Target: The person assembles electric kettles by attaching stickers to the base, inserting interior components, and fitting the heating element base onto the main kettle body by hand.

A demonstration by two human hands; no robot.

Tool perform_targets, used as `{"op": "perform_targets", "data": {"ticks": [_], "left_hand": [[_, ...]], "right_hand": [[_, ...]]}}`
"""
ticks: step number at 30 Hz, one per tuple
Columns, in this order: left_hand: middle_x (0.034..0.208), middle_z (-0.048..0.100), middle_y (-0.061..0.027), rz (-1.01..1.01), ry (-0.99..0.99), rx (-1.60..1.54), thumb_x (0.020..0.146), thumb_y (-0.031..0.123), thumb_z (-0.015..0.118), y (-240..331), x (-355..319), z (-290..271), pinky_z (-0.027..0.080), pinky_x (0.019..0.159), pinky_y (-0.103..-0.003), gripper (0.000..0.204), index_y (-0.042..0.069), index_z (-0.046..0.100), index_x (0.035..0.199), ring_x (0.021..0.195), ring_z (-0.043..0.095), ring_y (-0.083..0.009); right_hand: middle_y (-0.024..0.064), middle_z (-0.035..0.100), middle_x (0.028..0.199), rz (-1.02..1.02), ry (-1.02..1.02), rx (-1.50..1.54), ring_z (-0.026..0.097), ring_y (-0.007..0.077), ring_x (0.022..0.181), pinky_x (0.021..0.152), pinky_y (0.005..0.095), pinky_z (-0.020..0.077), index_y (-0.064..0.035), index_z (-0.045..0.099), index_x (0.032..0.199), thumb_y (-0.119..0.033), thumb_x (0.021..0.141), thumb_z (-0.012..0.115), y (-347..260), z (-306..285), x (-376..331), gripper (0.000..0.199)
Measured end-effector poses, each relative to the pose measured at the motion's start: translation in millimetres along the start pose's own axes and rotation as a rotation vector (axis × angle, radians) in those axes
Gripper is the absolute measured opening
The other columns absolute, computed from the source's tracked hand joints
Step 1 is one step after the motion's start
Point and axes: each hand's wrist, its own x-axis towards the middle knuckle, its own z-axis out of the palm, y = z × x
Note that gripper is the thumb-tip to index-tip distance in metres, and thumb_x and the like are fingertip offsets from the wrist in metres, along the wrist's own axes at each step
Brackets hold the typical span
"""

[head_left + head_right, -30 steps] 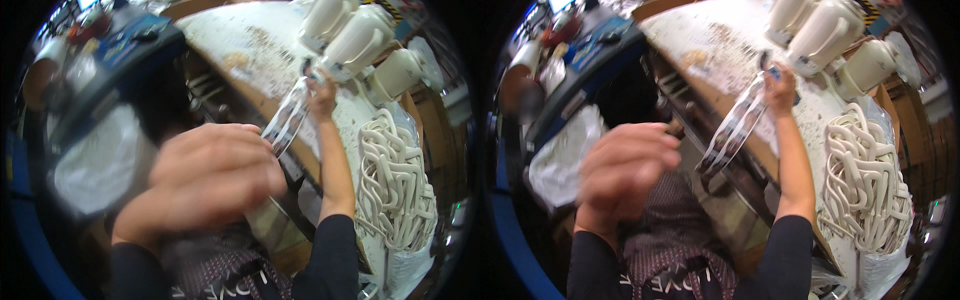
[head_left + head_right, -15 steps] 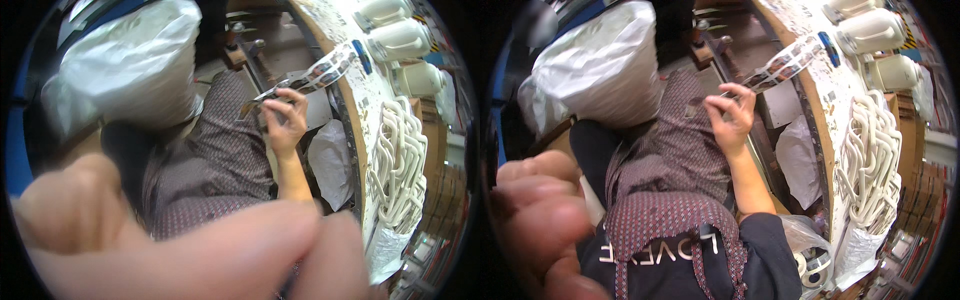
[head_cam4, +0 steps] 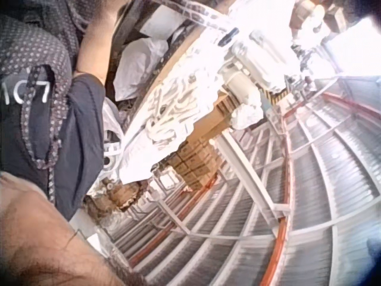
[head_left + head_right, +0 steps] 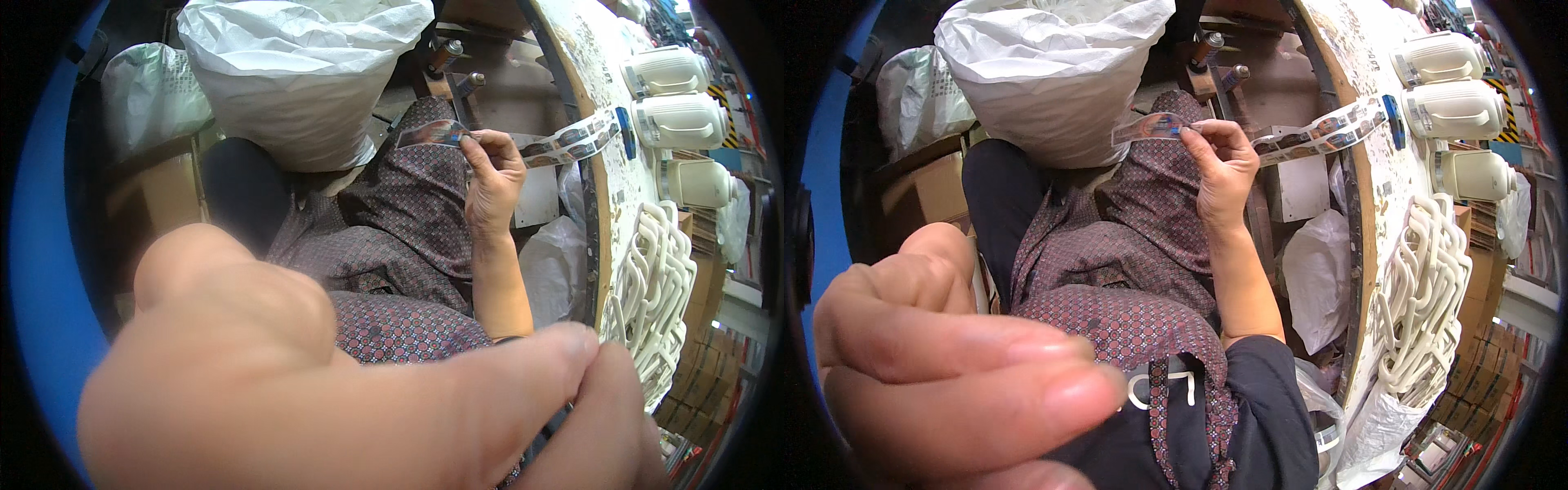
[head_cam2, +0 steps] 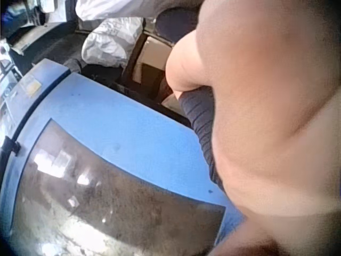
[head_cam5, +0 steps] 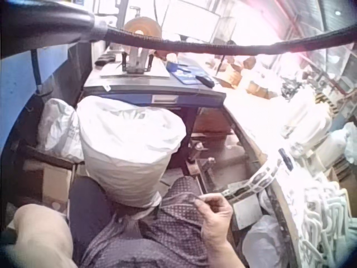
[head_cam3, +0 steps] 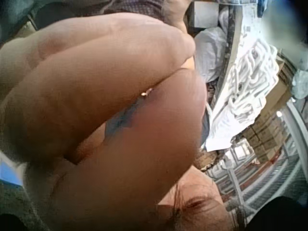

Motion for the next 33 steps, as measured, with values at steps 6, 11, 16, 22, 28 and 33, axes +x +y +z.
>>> {"op": "perform_targets", "data": {"ticks": [6,11,16,22,28,33], "left_hand": [[0.075,0.059,-0.0088,0.001,-0.018,-0.009,0.082,0.029,0.069,0,-6,-15,0.048,0.055,-0.030,0.030,0.001,0.060,0.077,0.063,0.060,-0.0216],[0.073,0.058,-0.0080,0.013,-0.008,0.011,0.082,0.033,0.069,-4,-6,-23,0.047,0.052,-0.029,0.034,0.001,0.059,0.075,0.061,0.059,-0.0209],[0.071,0.057,-0.0071,0.022,0.062,0.051,0.082,0.037,0.069,-7,-13,-30,0.046,0.050,-0.029,0.039,0.002,0.058,0.072,0.058,0.058,-0.0202],[0.069,0.056,-0.0061,-0.015,0.435,0.243,0.082,0.042,0.069,-60,-28,-20,0.045,0.047,-0.028,0.044,0.002,0.057,0.068,0.056,0.057,-0.0193],[0.072,0.060,-0.0065,-0.553,0.872,0.418,0.073,0.004,0.070,-106,-192,31,0.047,0.053,-0.030,0.014,0.004,0.059,0.064,0.060,0.058,-0.0177],[0.122,0.059,-0.0130,-1.465,0.461,0.890,0.086,0.021,0.068,-141,-389,28,0.046,0.094,-0.045,0.024,0.007,0.069,0.105,0.114,0.057,-0.0288]], "right_hand": [[0.0020,0.067,0.087,0.062,0.010,0.085,0.062,0.0071,0.078,0.074,0.0201,0.0490,-0.0020,0.066,0.091,0.006,0.081,0.073,14,-3,-1,0.014],[0.0016,0.067,0.087,0.124,-0.004,0.052,0.062,0.0072,0.078,0.074,0.0205,0.0491,-0.0024,0.066,0.090,0.005,0.081,0.073,23,-5,0,0.014],[0.0011,0.067,0.086,0.154,-0.028,-0.014,0.061,0.0072,0.078,0.076,0.0213,0.0483,-0.0033,0.065,0.089,0.004,0.080,0.074,30,5,1,0.014],[0.0042,0.065,0.091,0.123,-0.027,-0.358,0.059,0.0133,0.087,0.084,0.0268,0.0464,-0.0039,0.064,0.089,0.003,0.081,0.071,33,0,-3,0.012],[0.0010,0.059,0.090,0.204,-0.151,-0.212,0.056,0.0088,0.085,0.082,0.0223,0.0437,0.0019,0.055,0.126,0.009,0.088,0.063,27,-9,-3,0.040],[0.0064,0.066,0.096,0.192,-0.162,-0.313,0.059,0.0117,0.089,0.085,0.0248,0.0464,0.0041,0.067,0.102,0.004,0.089,0.064,50,-19,16,0.014]]}}
